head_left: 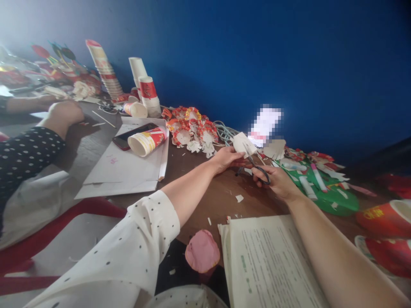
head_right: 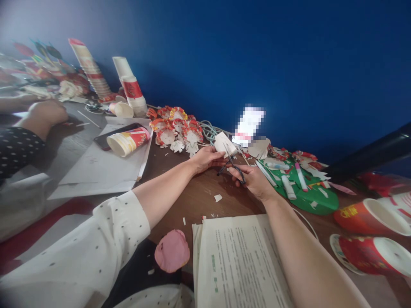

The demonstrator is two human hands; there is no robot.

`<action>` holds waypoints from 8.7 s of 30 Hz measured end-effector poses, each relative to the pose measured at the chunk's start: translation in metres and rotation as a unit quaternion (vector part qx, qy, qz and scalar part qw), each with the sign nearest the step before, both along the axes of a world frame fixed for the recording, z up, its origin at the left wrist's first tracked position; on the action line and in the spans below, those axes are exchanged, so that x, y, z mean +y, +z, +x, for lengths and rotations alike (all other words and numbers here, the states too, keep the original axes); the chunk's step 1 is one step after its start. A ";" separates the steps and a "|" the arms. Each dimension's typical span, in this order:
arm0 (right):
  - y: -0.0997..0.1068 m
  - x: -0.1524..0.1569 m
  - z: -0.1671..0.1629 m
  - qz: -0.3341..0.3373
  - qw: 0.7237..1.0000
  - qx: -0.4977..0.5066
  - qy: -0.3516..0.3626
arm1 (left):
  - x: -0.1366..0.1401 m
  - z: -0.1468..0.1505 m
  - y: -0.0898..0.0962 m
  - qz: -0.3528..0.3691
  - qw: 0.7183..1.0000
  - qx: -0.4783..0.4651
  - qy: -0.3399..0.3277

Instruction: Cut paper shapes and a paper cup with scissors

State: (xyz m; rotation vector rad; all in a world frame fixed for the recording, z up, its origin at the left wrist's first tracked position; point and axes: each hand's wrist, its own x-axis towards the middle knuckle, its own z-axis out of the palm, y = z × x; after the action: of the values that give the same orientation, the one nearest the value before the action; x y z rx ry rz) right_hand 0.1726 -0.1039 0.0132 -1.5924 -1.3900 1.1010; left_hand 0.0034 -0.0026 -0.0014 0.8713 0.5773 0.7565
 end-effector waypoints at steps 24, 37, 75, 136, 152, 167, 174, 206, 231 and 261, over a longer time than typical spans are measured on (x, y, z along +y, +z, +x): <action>0.005 -0.003 -0.001 0.001 1.000 -0.009 0.015 | 0.001 -0.002 -0.002 0.028 0.998 0.037 -0.052; 0.002 -0.001 0.002 0.009 0.999 -0.008 0.032 | 0.000 -0.003 0.000 0.028 0.997 0.035 -0.064; 0.005 -0.003 -0.008 0.013 1.000 -0.020 0.004 | 0.000 -0.001 -0.003 0.029 0.998 0.039 -0.039; 0.000 -0.002 -0.010 0.025 0.999 -0.025 -0.020 | -0.001 -0.001 0.000 0.020 0.999 0.038 -0.017; 0.002 -0.001 -0.010 0.015 0.999 -0.032 0.004 | 0.005 0.001 -0.001 0.022 0.990 0.031 0.137; -0.010 0.013 -0.020 0.190 0.949 0.087 -0.235 | -0.014 0.015 -0.006 0.087 0.993 0.059 0.061; -0.009 0.011 -0.020 0.182 0.945 0.084 -0.258 | -0.021 0.018 -0.010 0.181 0.968 0.157 0.069; -0.020 0.012 -0.022 0.215 0.933 0.130 -0.257 | -0.009 0.016 -0.010 -0.010 0.994 -0.046 0.099; -0.019 0.016 -0.020 0.179 0.917 0.241 -0.262 | -0.012 0.019 -0.015 0.123 0.990 0.061 0.027; -0.014 0.011 -0.030 0.187 0.937 0.154 -0.250 | -0.019 0.016 -0.008 0.068 0.996 0.047 0.017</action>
State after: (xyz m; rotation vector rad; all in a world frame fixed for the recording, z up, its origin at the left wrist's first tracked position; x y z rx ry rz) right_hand 0.1430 -0.0933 -0.0008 -1.3203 -0.8521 0.6902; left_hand 0.0199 -0.0216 -0.0095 1.0295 0.6311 0.7964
